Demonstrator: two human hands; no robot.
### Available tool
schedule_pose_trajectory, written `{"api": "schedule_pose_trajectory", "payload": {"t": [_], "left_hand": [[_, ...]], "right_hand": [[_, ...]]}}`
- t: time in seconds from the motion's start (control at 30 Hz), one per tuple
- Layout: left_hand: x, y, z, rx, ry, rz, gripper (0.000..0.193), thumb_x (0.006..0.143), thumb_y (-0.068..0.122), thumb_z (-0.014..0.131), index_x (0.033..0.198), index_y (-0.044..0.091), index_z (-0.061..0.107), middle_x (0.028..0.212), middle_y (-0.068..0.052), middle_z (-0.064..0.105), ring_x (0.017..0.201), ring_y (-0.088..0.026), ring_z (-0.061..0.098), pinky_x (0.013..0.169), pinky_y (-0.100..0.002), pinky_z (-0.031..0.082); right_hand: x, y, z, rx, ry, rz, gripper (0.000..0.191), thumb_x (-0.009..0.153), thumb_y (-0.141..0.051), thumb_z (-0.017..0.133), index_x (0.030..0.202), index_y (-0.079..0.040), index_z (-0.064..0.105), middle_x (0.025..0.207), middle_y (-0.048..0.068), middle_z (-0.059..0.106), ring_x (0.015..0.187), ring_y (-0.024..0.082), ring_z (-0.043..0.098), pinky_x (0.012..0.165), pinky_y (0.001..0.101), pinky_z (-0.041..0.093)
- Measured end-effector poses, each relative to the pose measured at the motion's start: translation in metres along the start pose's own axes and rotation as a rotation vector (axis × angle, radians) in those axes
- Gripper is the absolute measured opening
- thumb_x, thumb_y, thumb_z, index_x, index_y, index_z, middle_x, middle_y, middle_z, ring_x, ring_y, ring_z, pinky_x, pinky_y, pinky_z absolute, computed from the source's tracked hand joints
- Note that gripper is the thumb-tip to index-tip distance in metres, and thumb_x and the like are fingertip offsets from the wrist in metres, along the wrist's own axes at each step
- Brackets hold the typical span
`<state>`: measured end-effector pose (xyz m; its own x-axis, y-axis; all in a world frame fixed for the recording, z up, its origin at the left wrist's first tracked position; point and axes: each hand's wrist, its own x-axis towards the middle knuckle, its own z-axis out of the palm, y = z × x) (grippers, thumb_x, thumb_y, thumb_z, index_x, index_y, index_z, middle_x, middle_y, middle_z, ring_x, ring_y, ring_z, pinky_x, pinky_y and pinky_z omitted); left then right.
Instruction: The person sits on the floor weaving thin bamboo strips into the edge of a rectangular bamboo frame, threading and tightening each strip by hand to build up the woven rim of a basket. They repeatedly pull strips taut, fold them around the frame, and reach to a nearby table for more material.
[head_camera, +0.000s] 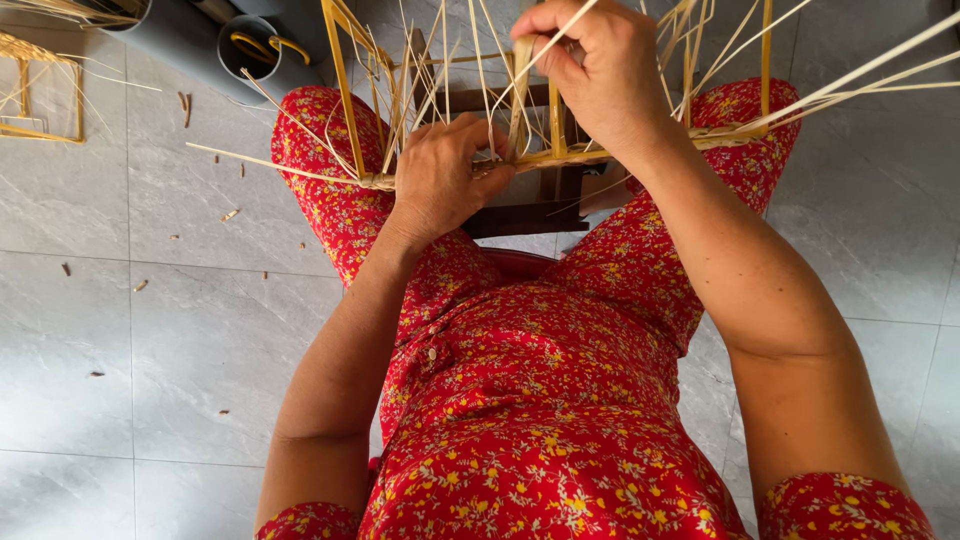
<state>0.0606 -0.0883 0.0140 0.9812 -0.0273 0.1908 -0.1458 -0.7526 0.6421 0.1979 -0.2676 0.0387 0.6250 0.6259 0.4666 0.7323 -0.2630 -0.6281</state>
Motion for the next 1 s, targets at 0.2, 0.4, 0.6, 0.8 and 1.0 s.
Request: {"api": "schedule_pose_trajectory", "payload": {"t": [0.2, 0.4, 0.6, 0.8, 1.0], "left_hand": [[-0.003, 0.002, 0.005, 0.049, 0.070, 0.001, 0.017, 0.080, 0.028, 0.083, 0.089, 0.018, 0.072, 0.094, 0.000, 0.068, 0.091, -0.027, 0.068, 0.094, -0.043, 0.048], [-0.004, 0.005, 0.013, 0.208, 0.172, 0.075, 0.021, 0.077, 0.032, 0.086, 0.087, 0.018, 0.073, 0.088, -0.001, 0.065, 0.087, -0.024, 0.067, 0.102, -0.051, 0.041], [-0.005, 0.001, 0.013, 0.175, 0.123, 0.058, 0.029, 0.076, 0.029, 0.088, 0.089, 0.014, 0.066, 0.090, -0.003, 0.064, 0.087, -0.025, 0.066, 0.104, -0.049, 0.042], [-0.005, 0.000, 0.012, 0.184, 0.118, 0.054, 0.038, 0.076, 0.028, 0.089, 0.093, 0.012, 0.058, 0.087, -0.005, 0.063, 0.087, -0.028, 0.067, 0.102, -0.050, 0.043], [-0.005, -0.001, 0.012, 0.119, 0.110, 0.044, 0.040, 0.077, 0.026, 0.089, 0.094, 0.012, 0.056, 0.086, -0.005, 0.063, 0.086, -0.029, 0.069, 0.105, -0.050, 0.043]], "right_hand": [[-0.001, -0.004, 0.000, 0.491, -0.263, 0.477, 0.021, 0.115, -0.014, 0.055, 0.107, -0.004, 0.071, 0.090, 0.007, 0.077, 0.066, 0.008, 0.073, 0.055, 0.0209, 0.059], [-0.005, -0.016, -0.003, 0.338, -0.231, 0.087, 0.022, 0.116, -0.016, 0.057, 0.111, 0.001, 0.069, 0.097, 0.013, 0.077, 0.072, 0.013, 0.070, 0.061, 0.0239, 0.058], [0.002, -0.006, -0.003, 0.515, -0.380, 0.483, 0.020, 0.113, -0.017, 0.051, 0.107, -0.003, 0.066, 0.089, 0.007, 0.075, 0.068, 0.009, 0.072, 0.056, 0.0214, 0.058], [0.004, 0.005, 0.000, 0.481, -0.420, 0.481, 0.013, 0.110, -0.011, 0.058, 0.106, -0.003, 0.067, 0.090, 0.009, 0.076, 0.069, 0.010, 0.072, 0.058, 0.0226, 0.060], [0.007, 0.002, 0.005, 0.493, -0.377, 0.575, 0.013, 0.109, -0.008, 0.054, 0.105, -0.002, 0.064, 0.084, 0.008, 0.073, 0.063, 0.010, 0.070, 0.051, 0.0234, 0.057]]}}
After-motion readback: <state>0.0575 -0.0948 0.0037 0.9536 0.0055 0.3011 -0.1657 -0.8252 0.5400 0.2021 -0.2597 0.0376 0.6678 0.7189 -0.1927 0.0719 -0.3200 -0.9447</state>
